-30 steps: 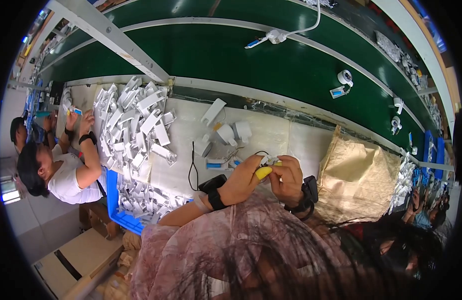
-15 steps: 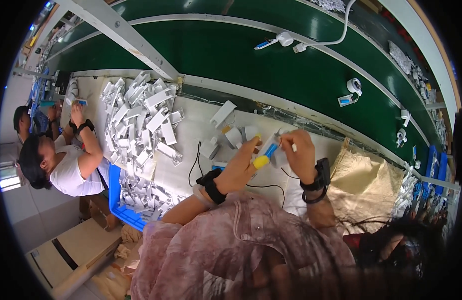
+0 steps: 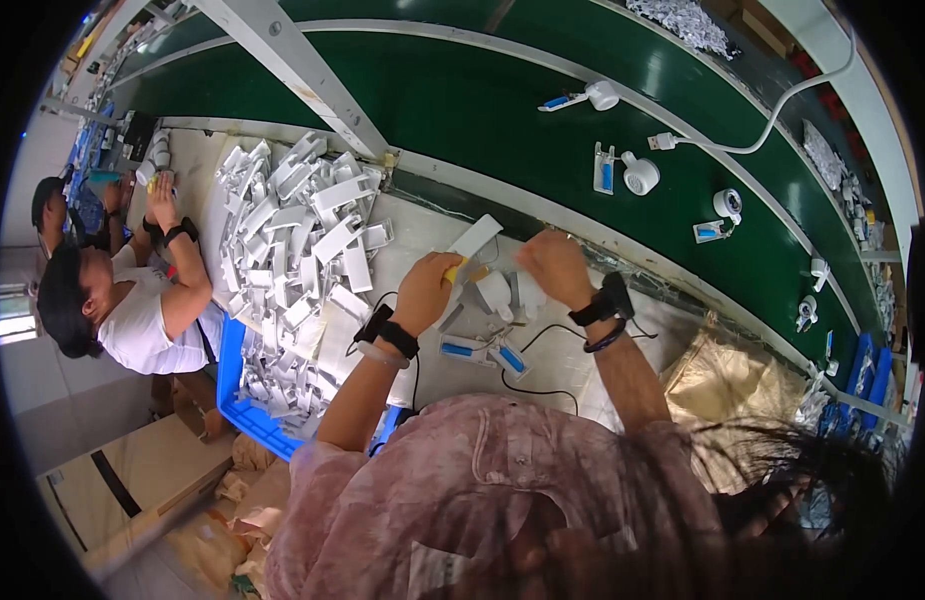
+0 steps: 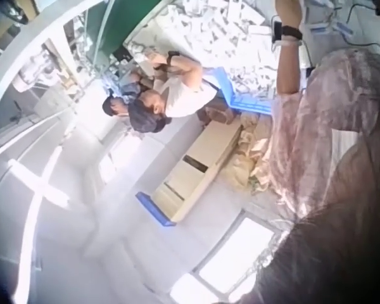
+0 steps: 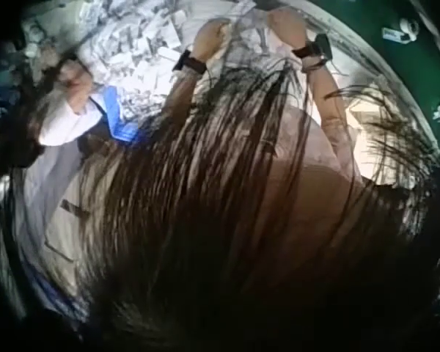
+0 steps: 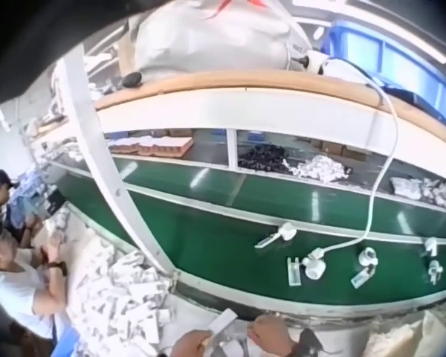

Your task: The person picks up a white plastic housing and a battery pack, fits the battery pack into the housing, and connects the wires by hand. They then place the assembled unit onto the green conveyor belt and reach into a blue bin to retrieve another housing.

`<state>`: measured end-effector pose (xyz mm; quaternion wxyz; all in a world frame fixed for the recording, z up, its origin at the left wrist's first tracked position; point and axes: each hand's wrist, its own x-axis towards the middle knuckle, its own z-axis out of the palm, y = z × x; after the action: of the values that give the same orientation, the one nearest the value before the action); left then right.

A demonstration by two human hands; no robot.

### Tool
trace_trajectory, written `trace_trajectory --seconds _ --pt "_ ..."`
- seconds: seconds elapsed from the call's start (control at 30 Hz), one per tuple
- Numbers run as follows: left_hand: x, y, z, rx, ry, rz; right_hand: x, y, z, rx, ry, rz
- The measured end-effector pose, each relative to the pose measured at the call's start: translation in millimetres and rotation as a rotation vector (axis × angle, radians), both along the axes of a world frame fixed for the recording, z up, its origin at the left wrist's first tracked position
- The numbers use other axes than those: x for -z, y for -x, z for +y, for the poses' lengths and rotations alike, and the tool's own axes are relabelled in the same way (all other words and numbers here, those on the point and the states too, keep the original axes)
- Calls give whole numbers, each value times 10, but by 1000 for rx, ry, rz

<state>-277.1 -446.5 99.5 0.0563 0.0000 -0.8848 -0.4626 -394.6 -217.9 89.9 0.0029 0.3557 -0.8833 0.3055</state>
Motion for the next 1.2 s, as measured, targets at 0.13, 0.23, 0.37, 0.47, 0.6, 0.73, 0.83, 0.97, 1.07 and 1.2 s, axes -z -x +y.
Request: trace_trajectory --seconds 0.13,0.23,0.37,0.47,0.6,0.73,0.83,0.97,1.07,1.2 --pt "224 47 1 -131 343 -356 60 -404 -566 -93 -399 34" --pt "305 -43 73 -65 158 -335 250 -472 -720 -36 -491 30" --pt "341 -213 40 -68 -252 -355 219 -485 -803 -14 -263 -256" --pt "204 -292 13 -147 -404 -433 146 -542 -721 -58 10 -523" --pt "-196 -414 -39 -236 -156 -204 -233 -721 -601 -133 401 -828" --pt "-593 -430 -83 118 -71 141 -879 -824 -354 -183 561 -1119" --pt "-877 -375 20 394 -42 285 -1156 -918 -114 -227 655 -1304" --pt "-958 -432 260 565 -418 11 -1328 -1017 178 -210 718 -1369" --pt "-814 -408 384 584 -567 36 -1364 -1102 368 -226 810 -1403" --pt "-959 -543 687 621 -850 -128 -1430 -1197 521 -228 979 -1442"
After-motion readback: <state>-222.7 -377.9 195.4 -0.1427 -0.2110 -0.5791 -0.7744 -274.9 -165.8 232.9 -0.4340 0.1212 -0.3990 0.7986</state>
